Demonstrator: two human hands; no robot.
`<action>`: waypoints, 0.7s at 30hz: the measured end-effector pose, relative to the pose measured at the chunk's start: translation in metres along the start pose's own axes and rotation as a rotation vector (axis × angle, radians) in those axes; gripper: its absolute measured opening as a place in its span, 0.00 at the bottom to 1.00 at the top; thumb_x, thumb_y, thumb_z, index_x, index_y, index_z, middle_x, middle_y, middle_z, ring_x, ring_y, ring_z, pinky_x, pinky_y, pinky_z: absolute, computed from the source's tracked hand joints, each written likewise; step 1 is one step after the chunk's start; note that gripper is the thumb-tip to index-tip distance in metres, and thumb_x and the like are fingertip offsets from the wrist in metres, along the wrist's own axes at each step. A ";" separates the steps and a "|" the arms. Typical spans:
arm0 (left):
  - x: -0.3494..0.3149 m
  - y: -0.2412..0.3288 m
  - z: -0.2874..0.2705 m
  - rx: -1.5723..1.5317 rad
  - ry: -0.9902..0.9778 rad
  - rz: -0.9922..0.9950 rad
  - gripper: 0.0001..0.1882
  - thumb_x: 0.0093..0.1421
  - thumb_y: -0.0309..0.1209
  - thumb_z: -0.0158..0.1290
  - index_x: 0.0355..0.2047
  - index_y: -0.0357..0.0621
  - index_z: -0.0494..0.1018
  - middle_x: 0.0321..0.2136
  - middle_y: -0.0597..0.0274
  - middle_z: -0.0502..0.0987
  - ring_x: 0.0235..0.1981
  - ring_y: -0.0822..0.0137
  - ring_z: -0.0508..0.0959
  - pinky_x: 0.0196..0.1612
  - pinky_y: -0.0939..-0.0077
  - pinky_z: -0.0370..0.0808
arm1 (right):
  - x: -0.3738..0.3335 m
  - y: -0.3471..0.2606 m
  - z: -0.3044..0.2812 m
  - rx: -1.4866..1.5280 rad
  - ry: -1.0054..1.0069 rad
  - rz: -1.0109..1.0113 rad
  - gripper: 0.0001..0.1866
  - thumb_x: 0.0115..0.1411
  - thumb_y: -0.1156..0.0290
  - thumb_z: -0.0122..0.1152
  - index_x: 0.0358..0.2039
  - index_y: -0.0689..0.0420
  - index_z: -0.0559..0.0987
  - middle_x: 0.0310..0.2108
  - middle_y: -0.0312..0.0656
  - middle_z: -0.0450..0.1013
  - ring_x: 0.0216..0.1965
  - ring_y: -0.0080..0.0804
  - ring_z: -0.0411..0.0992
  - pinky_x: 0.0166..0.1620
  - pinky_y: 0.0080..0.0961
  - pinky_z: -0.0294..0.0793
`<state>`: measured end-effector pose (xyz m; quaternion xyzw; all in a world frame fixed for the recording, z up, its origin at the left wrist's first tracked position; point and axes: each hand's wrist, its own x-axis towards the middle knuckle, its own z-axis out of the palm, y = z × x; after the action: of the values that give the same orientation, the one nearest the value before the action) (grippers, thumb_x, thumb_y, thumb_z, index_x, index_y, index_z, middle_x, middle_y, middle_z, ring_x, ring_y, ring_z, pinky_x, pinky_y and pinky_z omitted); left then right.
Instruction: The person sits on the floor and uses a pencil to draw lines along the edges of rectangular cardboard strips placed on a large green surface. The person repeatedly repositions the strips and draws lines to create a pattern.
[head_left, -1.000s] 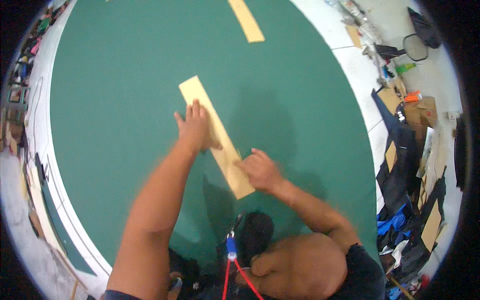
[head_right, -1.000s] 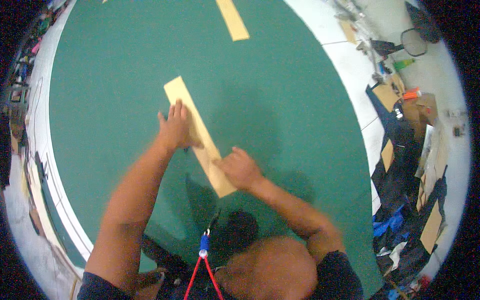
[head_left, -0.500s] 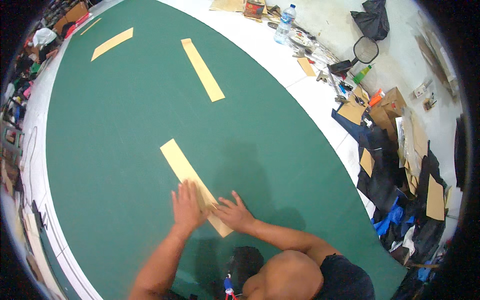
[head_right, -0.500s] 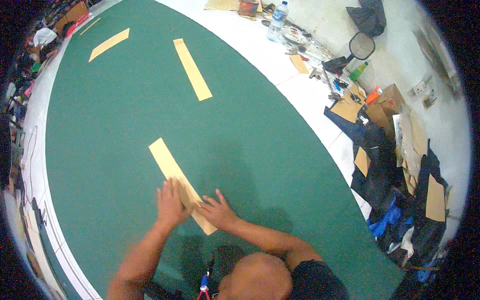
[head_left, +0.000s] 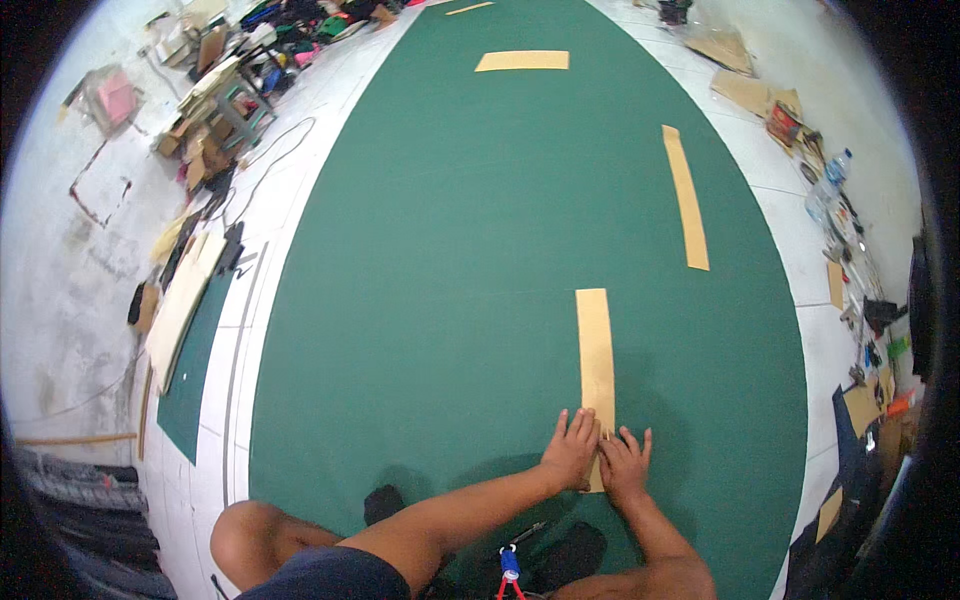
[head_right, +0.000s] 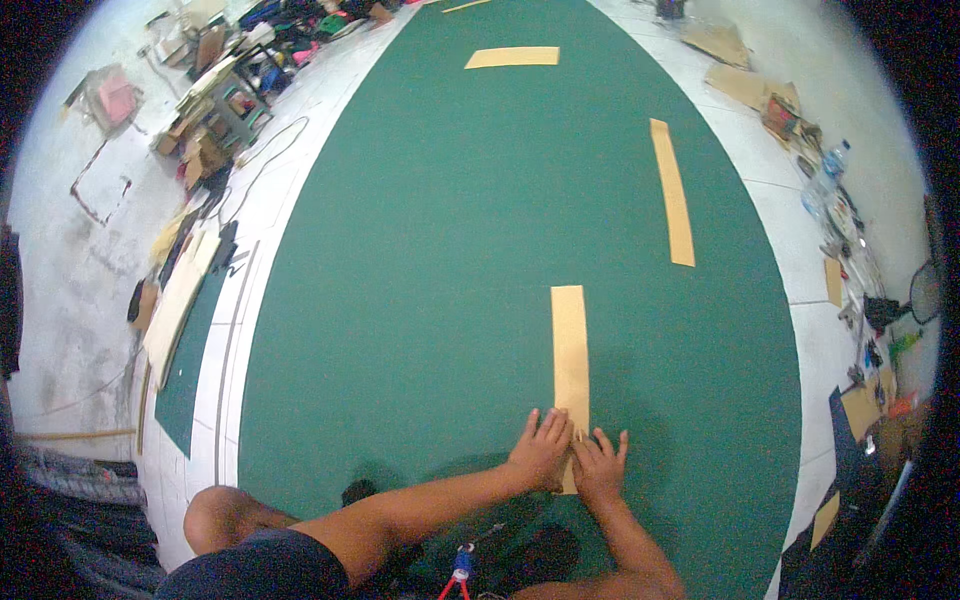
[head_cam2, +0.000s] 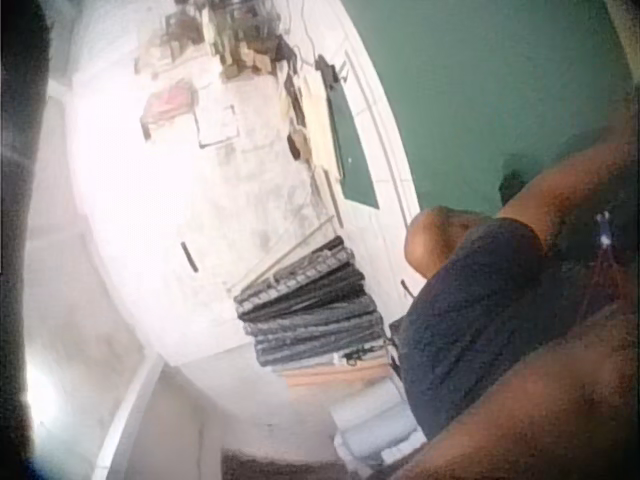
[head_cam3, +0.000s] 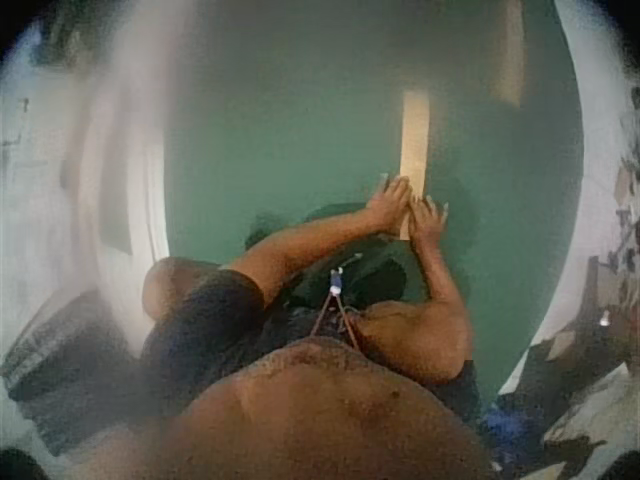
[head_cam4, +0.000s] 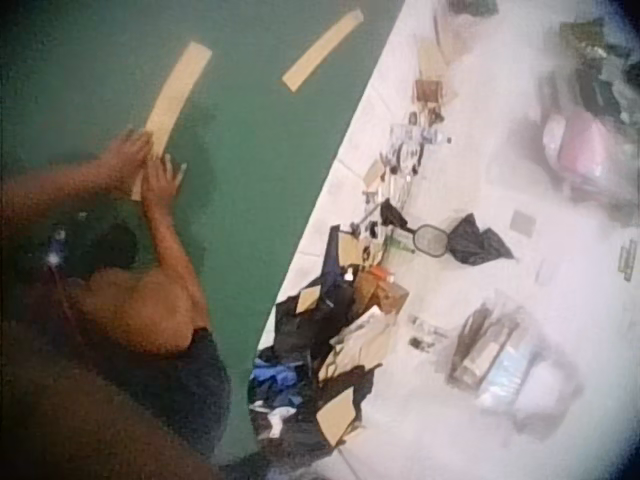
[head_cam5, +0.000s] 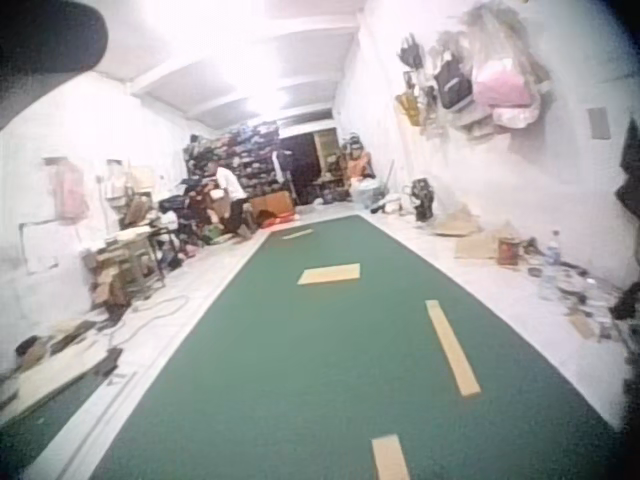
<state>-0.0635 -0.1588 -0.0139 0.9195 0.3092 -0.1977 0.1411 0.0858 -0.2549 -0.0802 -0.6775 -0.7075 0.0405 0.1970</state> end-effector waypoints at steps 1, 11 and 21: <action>0.002 0.002 0.003 0.023 0.019 -0.004 0.68 0.39 0.61 0.71 0.71 0.32 0.52 0.73 0.38 0.51 0.75 0.43 0.50 0.73 0.37 0.44 | -0.001 0.001 -0.001 0.011 0.002 0.000 0.17 0.59 0.68 0.64 0.50 0.51 0.81 0.51 0.38 0.78 0.61 0.45 0.70 0.70 0.71 0.45; 0.011 0.008 0.019 0.105 0.092 -0.008 0.60 0.44 0.56 0.69 0.69 0.32 0.56 0.70 0.36 0.55 0.73 0.41 0.54 0.71 0.33 0.49 | 0.007 -0.003 -0.021 0.151 -0.086 0.081 0.19 0.60 0.71 0.62 0.52 0.55 0.77 0.50 0.43 0.77 0.62 0.48 0.68 0.71 0.64 0.46; 0.006 0.020 0.019 0.073 0.101 -0.046 0.66 0.39 0.57 0.72 0.71 0.34 0.53 0.70 0.39 0.55 0.73 0.43 0.53 0.71 0.32 0.48 | 0.003 0.015 -0.026 0.350 0.007 0.232 0.17 0.66 0.71 0.55 0.54 0.58 0.76 0.50 0.49 0.77 0.55 0.52 0.73 0.67 0.54 0.60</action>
<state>-0.0517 -0.1784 -0.0308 0.9254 0.3298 -0.1653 0.0872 0.1086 -0.2559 -0.0604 -0.7102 -0.6061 0.1829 0.3080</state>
